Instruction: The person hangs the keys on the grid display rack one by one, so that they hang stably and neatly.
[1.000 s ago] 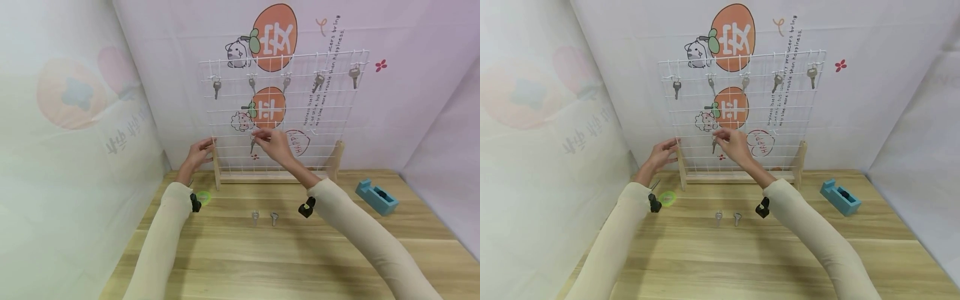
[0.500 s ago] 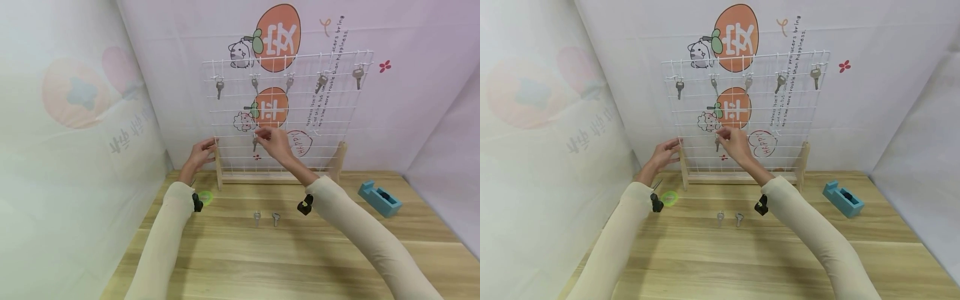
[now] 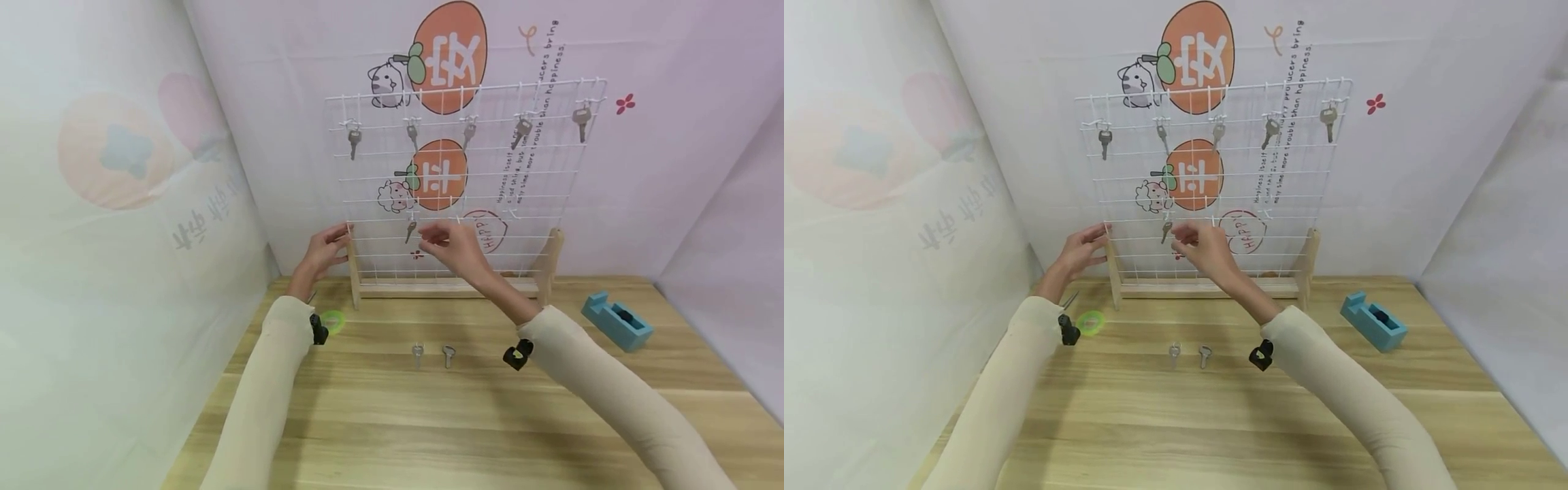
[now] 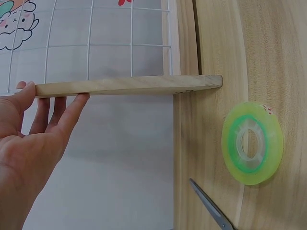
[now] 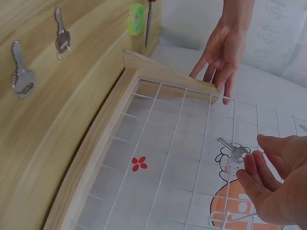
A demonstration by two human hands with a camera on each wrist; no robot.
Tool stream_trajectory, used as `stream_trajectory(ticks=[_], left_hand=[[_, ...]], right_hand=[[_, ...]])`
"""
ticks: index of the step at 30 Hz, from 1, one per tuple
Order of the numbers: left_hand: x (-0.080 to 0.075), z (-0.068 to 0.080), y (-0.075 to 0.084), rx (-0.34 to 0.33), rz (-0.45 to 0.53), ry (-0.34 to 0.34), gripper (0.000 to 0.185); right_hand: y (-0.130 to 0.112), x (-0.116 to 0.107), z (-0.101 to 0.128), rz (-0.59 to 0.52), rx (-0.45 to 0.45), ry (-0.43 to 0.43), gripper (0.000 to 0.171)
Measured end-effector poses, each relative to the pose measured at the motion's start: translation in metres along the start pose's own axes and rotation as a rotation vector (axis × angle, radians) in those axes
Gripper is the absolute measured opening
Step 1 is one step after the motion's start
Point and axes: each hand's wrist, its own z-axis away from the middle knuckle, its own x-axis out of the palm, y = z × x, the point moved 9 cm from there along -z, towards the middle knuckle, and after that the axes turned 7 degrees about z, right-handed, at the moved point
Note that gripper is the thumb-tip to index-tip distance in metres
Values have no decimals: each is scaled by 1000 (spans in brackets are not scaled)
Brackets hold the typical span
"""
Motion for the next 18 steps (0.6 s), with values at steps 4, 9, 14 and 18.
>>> stream_trajectory(ticks=[4,9,14,18], left_hand=[[1,1,0,-1,-7,-6,44],[2,0,0,2,7,-6,44],[2,-2,0,5,18,-5,44],[2,-1,1,-3,21,-3,44]], right_hand=[[1,7,14,-11,-9,-49,23],[11,24,36,-11,-4,-132,21],[23,43,57,5,-4,-186,18],[34,56,73,33,-3,-221,16]])
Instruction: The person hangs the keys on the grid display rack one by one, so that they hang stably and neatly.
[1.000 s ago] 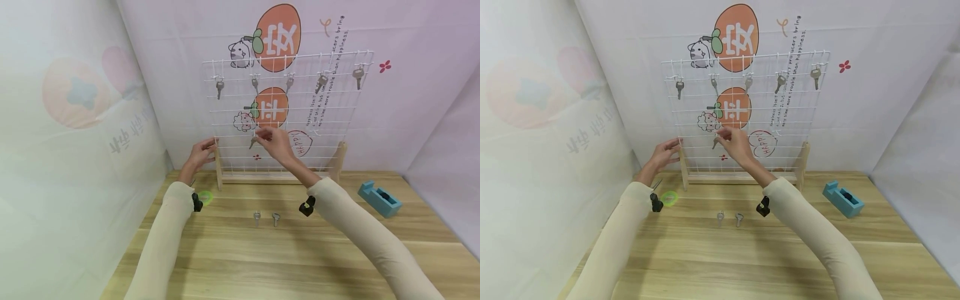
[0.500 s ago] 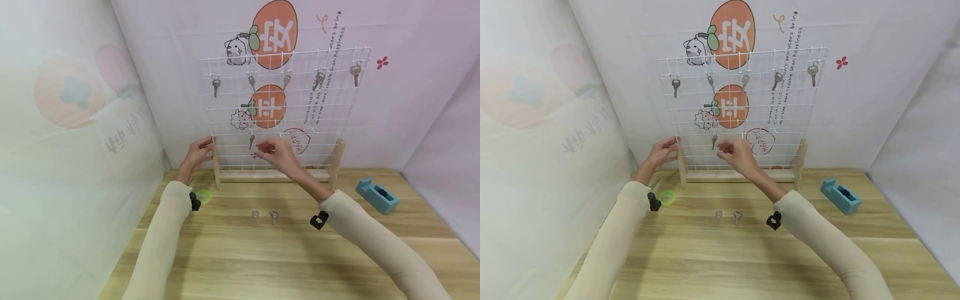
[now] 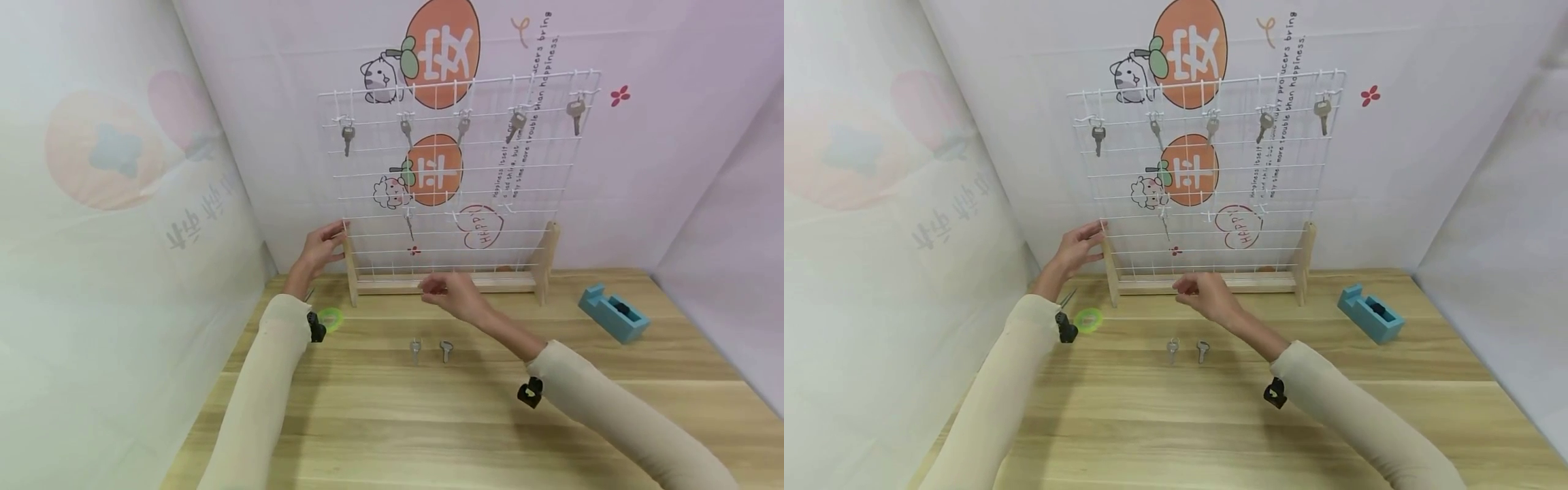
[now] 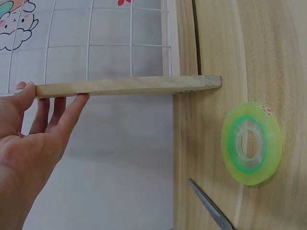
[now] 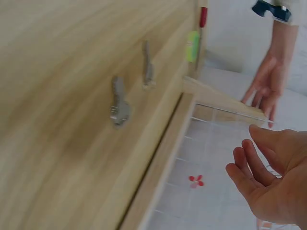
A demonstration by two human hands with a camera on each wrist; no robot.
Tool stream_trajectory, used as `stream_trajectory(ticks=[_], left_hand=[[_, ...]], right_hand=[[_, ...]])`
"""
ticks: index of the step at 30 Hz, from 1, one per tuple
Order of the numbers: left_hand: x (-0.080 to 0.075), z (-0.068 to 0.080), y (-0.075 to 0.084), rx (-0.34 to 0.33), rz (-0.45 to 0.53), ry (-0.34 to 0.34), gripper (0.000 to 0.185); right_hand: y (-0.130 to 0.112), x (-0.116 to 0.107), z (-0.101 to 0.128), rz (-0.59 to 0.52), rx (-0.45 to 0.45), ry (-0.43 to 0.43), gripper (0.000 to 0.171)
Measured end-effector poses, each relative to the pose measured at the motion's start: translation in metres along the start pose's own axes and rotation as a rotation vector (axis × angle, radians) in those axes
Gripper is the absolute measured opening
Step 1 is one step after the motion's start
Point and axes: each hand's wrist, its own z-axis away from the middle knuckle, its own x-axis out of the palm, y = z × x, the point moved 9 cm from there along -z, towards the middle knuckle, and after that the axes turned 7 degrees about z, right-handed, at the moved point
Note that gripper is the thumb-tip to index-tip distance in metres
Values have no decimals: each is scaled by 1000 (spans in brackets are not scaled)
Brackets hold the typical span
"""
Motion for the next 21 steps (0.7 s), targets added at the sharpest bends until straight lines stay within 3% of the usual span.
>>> stream_trajectory(ticks=[6,11,21], left_hand=[[5,8,9,-40,29,-12,46],[3,6,7,-18,9,-6,46],[3,6,6,-14,36,-17,45]], right_hand=[[18,34,16,49,7,-98,17],[30,59,25,71,27,-162,17],[40,89,35,98,85,-226,15]])
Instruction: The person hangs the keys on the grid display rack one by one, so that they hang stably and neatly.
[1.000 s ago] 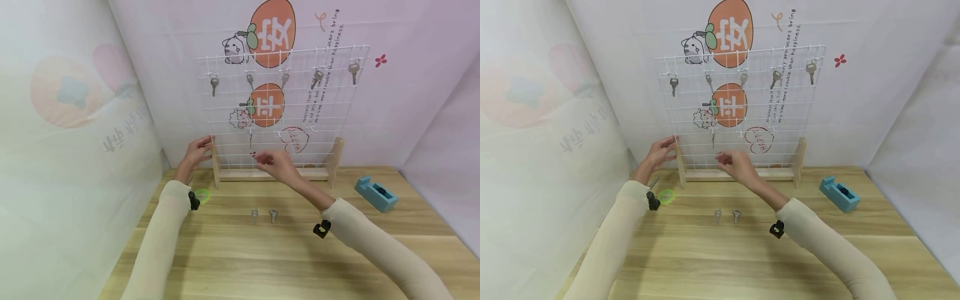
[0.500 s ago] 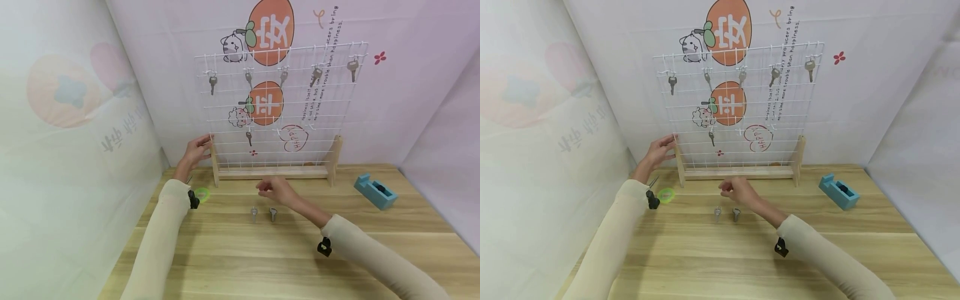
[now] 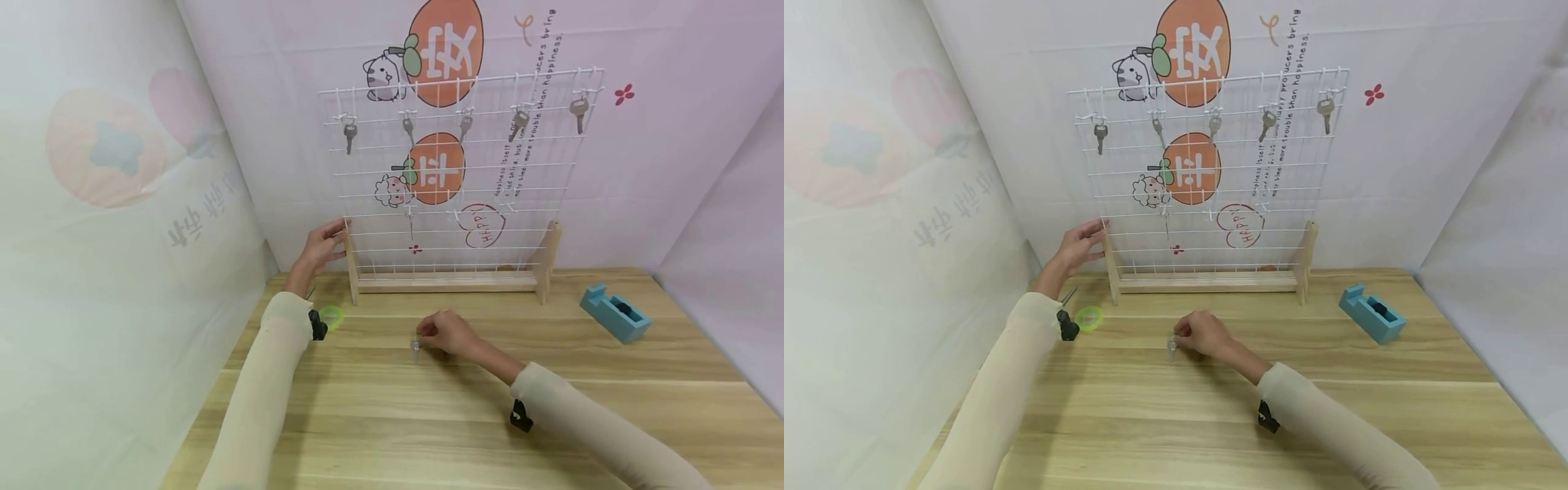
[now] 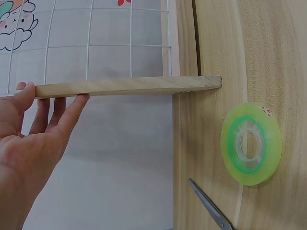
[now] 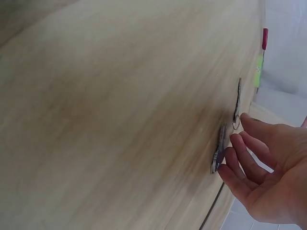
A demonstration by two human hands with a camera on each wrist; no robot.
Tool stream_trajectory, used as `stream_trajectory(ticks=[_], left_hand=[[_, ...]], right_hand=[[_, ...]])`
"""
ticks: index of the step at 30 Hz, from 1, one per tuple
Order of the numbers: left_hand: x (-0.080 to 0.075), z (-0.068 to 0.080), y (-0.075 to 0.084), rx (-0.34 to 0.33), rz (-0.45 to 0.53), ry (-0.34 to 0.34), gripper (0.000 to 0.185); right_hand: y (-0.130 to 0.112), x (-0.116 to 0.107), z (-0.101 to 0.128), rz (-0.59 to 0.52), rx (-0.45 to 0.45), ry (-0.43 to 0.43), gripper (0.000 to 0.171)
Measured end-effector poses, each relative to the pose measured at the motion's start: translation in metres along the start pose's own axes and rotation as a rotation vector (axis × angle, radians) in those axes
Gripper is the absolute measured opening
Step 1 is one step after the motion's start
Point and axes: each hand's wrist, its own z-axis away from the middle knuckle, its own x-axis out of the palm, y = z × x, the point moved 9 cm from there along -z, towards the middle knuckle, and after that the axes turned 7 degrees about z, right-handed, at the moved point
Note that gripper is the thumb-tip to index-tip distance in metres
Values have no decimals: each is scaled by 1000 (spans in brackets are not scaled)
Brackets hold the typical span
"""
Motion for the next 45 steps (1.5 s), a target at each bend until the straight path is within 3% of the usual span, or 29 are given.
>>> stream_trajectory(ticks=[13,24,33,45], left_hand=[[-5,-6,-7,26,-41,24,43],[3,5,5,-20,-15,-12,47],[4,9,7,-49,3,-17,47],[-4,-1,-5,18,-53,5,45]], right_hand=[[-5,6,1,11,-15,8,8],[-4,-2,5,-54,-34,59,4],[0,-23,7,7,-57,103,5],[9,-70,4,20,-66,180,6]])
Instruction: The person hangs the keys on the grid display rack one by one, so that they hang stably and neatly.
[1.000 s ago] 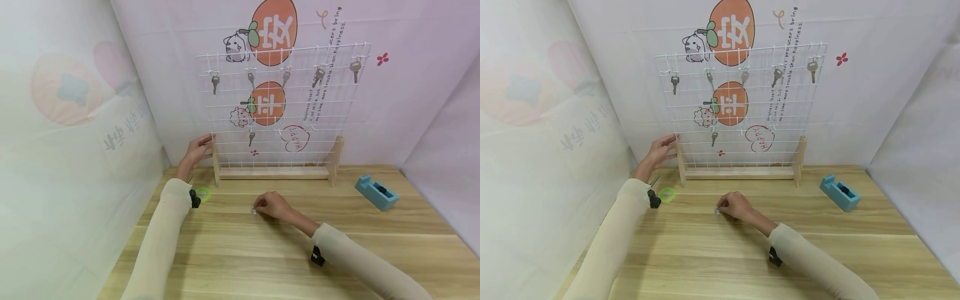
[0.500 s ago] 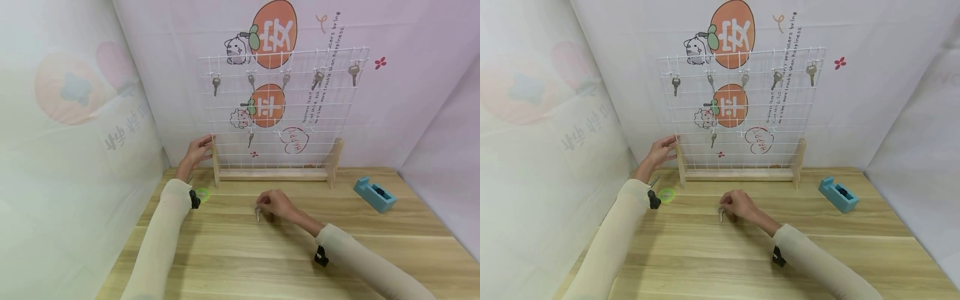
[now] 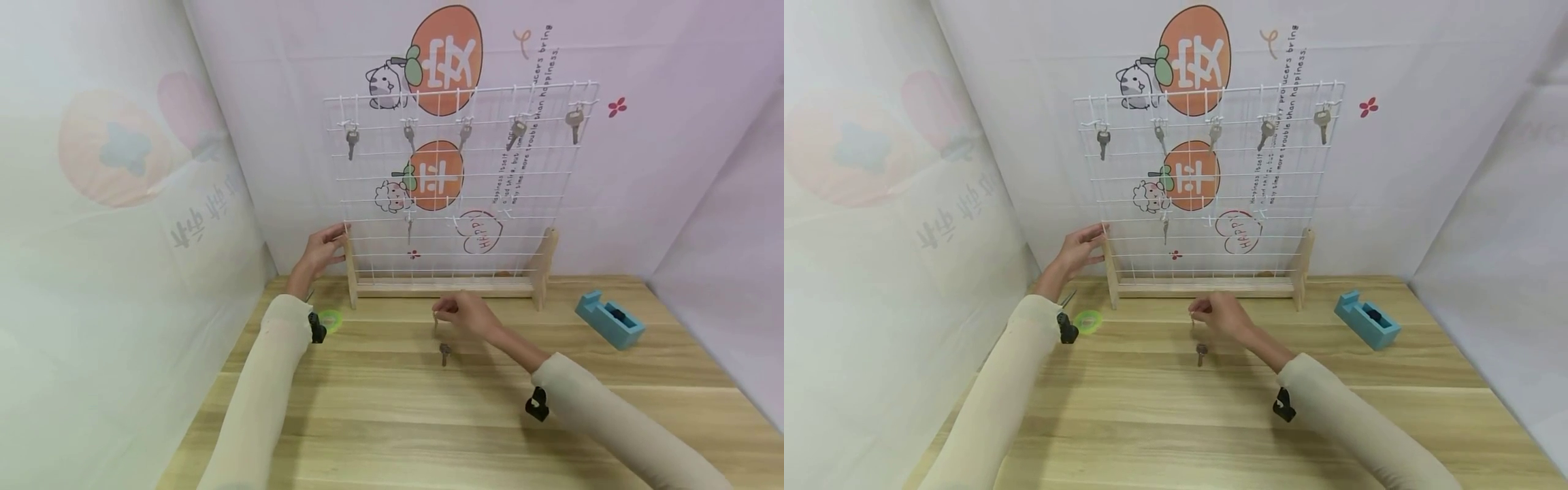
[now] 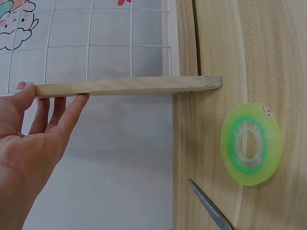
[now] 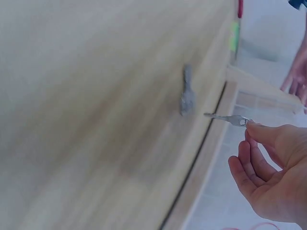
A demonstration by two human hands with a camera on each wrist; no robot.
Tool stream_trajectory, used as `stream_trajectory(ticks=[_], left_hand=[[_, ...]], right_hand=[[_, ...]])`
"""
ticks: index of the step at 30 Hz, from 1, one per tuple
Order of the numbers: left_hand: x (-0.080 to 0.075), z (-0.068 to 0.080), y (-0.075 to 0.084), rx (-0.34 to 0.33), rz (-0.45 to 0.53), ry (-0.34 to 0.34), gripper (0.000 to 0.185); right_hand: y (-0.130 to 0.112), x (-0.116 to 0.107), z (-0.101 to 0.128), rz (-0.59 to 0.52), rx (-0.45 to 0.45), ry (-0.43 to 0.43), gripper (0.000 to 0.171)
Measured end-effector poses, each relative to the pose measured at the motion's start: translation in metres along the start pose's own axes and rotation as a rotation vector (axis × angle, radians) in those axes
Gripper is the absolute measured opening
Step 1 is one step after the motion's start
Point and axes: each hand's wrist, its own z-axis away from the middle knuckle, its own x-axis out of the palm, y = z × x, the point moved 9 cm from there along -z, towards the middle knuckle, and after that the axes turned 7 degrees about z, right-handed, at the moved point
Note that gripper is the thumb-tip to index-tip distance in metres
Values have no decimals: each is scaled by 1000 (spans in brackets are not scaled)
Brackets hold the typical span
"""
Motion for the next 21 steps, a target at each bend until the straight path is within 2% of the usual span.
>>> stream_trajectory(ticks=[5,11,13,17,21], left_hand=[[2,-1,-1,-1,10,-5,44],[1,-2,-2,-11,1,2,44],[1,-2,-2,-14,8,7,44],[0,-2,-2,-13,17,8,44],[0,-2,-3,-16,12,8,45]], right_hand=[[-1,-32,-9,12,-56,84,7],[-2,-72,-20,-30,7,72,10],[-4,-87,-25,-26,9,92,10],[-9,-114,-32,12,-9,172,10],[-12,-132,-37,42,-17,233,11]])
